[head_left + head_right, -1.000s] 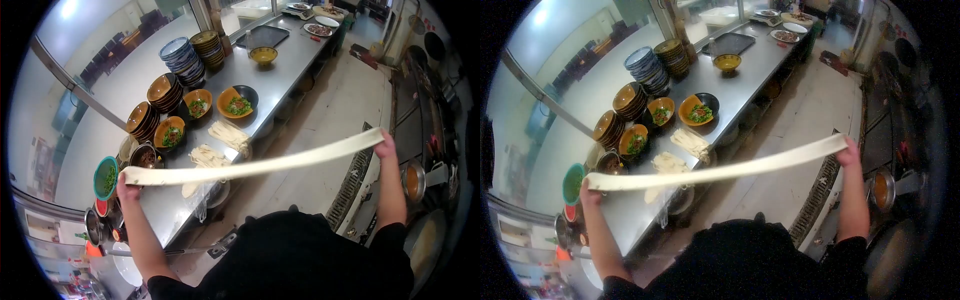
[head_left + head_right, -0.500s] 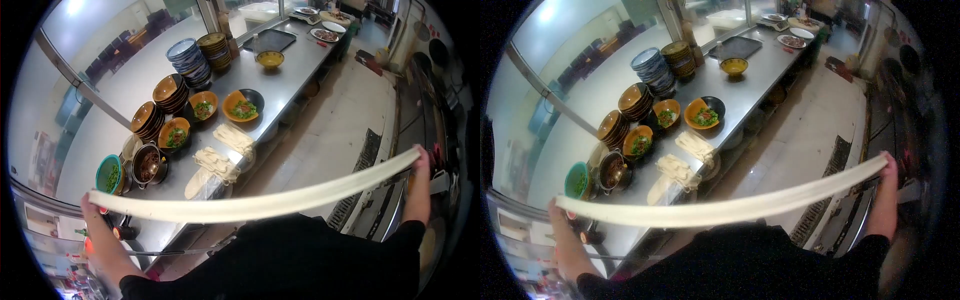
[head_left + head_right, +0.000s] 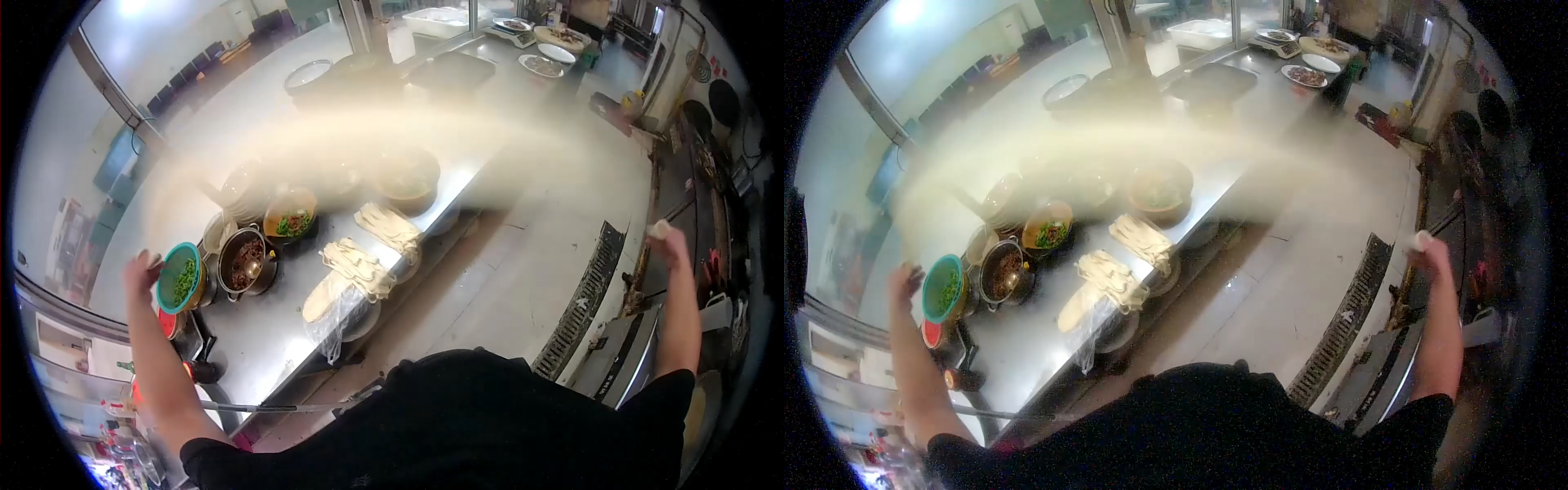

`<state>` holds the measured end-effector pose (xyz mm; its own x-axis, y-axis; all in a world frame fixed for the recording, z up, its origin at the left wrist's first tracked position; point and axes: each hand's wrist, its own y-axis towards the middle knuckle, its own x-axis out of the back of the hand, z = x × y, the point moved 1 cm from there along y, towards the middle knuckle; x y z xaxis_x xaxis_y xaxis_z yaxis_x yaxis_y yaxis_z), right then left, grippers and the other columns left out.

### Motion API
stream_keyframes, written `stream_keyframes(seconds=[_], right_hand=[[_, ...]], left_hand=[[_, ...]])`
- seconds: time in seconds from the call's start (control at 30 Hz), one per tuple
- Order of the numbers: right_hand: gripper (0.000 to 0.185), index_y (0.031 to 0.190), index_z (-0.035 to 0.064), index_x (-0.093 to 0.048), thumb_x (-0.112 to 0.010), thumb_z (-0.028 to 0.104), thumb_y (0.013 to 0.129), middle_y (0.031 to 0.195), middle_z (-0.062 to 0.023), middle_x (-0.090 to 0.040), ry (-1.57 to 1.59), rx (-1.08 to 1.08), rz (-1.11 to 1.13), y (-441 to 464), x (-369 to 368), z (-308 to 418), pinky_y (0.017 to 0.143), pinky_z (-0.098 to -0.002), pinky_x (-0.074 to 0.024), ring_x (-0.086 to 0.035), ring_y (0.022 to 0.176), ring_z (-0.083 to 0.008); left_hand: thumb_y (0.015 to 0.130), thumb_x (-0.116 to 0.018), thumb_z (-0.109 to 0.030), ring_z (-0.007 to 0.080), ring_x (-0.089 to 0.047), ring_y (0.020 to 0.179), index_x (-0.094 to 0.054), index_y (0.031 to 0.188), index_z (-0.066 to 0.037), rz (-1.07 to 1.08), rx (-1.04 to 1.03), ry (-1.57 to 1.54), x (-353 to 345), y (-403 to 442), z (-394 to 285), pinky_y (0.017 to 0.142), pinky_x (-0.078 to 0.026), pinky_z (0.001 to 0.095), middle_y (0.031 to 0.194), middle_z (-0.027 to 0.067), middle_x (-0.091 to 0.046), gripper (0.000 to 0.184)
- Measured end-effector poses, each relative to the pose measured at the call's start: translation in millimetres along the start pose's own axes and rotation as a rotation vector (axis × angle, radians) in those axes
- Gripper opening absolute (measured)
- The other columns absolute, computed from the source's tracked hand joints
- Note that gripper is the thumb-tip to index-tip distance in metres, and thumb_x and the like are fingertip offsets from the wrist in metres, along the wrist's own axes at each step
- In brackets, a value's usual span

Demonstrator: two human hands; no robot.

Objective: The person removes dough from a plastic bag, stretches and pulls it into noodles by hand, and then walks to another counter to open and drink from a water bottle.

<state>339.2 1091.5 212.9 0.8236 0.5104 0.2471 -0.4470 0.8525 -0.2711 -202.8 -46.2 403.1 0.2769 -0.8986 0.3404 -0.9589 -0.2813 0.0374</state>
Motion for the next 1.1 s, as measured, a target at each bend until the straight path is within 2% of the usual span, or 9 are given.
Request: stream_keyframes(seconds=[0.27, 0.43, 0.53, 0.57, 0.67, 0.83, 0.97, 1.07, 1.1], right_hand=[[0.042, 0.117, 0.0023, -0.057, -0.056, 0.035, 0.091, 0.111, -0.0103, -0.062, 0.609, 0.251, 0.014, -46.4, 65.9, 86.1, 0.087, -0.0368, -0.0472, -0.059, 0.1, -0.0237], [0.035, 0.102, 0.005, -0.063, -0.059, 0.037, 0.088, 0.095, -0.0089, -0.065, 0.163, -0.029, -0.221, -5.4, 41.6, 8.3, 0.074, -0.039, -0.0511, -0.061, 0.089, -0.0231], [0.031, 0.103, 0.0011, -0.061, -0.057, 0.029, 0.09, 0.1, -0.0124, -0.065, 0.484, 0.212, 0.182, -45.5, 80.3, 102.9, 0.087, -0.038, -0.0482, -0.061, 0.096, -0.0257], [0.035, 0.107, 0.0013, -0.06, -0.051, 0.032, 0.094, 0.109, -0.0124, -0.063, 0.676, 0.248, -0.086, -32.5, 94.7, 105.6, 0.082, -0.0352, -0.0487, -0.061, 0.098, -0.0231], [0.027, 0.098, 0.0041, -0.06, -0.055, 0.03, 0.092, 0.091, -0.0089, -0.067, 0.509, 0.226, 0.215, 30.3, 109.5, 17.0, 0.063, -0.0271, -0.0492, -0.065, 0.083, -0.0182], [0.04, 0.103, 0.0003, -0.06, -0.055, 0.038, 0.091, 0.091, -0.0105, -0.065, 0.122, 0.008, -0.289, -1.3, 49.0, 29.5, 0.074, -0.0371, -0.0481, -0.062, 0.086, -0.0231], [0.033, 0.105, 0.0047, -0.061, -0.053, 0.034, 0.093, 0.1, -0.0113, -0.064, 0.619, 0.258, -0.052, -20.6, 106.9, 101.0, 0.082, -0.0361, -0.0478, -0.06, 0.094, -0.0217], [0.03, 0.099, 0.0048, -0.062, -0.055, 0.033, 0.092, 0.085, -0.0103, -0.065, 0.531, 0.049, 0.14, 17.1, 106.2, -12.3, 0.06, -0.0373, -0.0508, -0.063, 0.073, -0.0239], [0.03, 0.099, 0.0048, -0.062, -0.055, 0.033, 0.092, 0.085, -0.0103, -0.065, 0.533, 0.05, 0.138, 10.7, 93.5, -14.8, 0.06, -0.0373, -0.0508, -0.063, 0.073, -0.0239]], left_hand=[[0.09, -0.055, -0.03, 0.0323, -0.06, 0.102, -0.049, 0.123, -0.002, -0.065, 0.046, -0.693, 87.2, 24.8, -53.2, 0.091, -0.048, 0.0459, 0.11, 0.0138, -0.062, 0.043], [0.092, -0.054, -0.03, 0.0318, -0.061, 0.1, -0.05, 0.121, -0.008, -0.121, 0.212, -0.635, 86.1, 66.4, 1.7, 0.087, -0.049, 0.0457, 0.112, 0.0147, -0.062, 0.037], [0.095, -0.049, -0.03, 0.0314, -0.061, 0.1, -0.047, 0.123, -0.008, 0.022, -0.01, -0.485, 135.2, 66.8, -67.1, 0.087, -0.049, 0.0461, 0.111, 0.0147, -0.062, 0.036], [0.095, -0.047, -0.03, 0.0309, -0.061, 0.099, -0.047, 0.123, -0.006, -0.011, -0.012, -0.514, 133.6, 59.4, -78.2, 0.086, -0.05, 0.0454, 0.11, 0.0151, -0.063, 0.036], [0.096, -0.044, -0.029, 0.0296, -0.061, 0.1, -0.048, 0.121, -0.003, -0.074, 0.086, -0.435, 78.3, 17.1, -52.2, 0.086, -0.05, 0.045, 0.109, 0.0158, -0.062, 0.036], [0.094, -0.048, -0.033, 0.0274, -0.063, 0.094, -0.053, 0.117, -0.003, -0.035, 0.149, -0.61, 129.0, 99.0, -18.6, 0.079, -0.052, 0.0422, 0.107, 0.0132, -0.064, 0.037], [0.089, -0.056, -0.033, 0.0253, -0.065, 0.083, -0.056, 0.112, -0.008, 0.035, -0.14, -0.536, 128.8, 23.9, -112.6, 0.067, -0.054, 0.0361, 0.101, 0.0099, -0.066, 0.034], [0.087, -0.059, -0.032, 0.0224, -0.065, 0.073, -0.057, 0.107, -0.009, 0.12, -0.168, -0.218, 155.6, 65.8, -11.6, 0.059, -0.053, 0.0354, 0.091, 0.0086, -0.066, 0.031], [0.086, -0.059, -0.031, 0.0206, -0.064, 0.065, -0.057, 0.103, -0.009, -0.149, 0.11, -0.113, 79.5, -5.1, -39.3, 0.051, -0.05, 0.0335, 0.078, 0.0069, -0.062, 0.028]])
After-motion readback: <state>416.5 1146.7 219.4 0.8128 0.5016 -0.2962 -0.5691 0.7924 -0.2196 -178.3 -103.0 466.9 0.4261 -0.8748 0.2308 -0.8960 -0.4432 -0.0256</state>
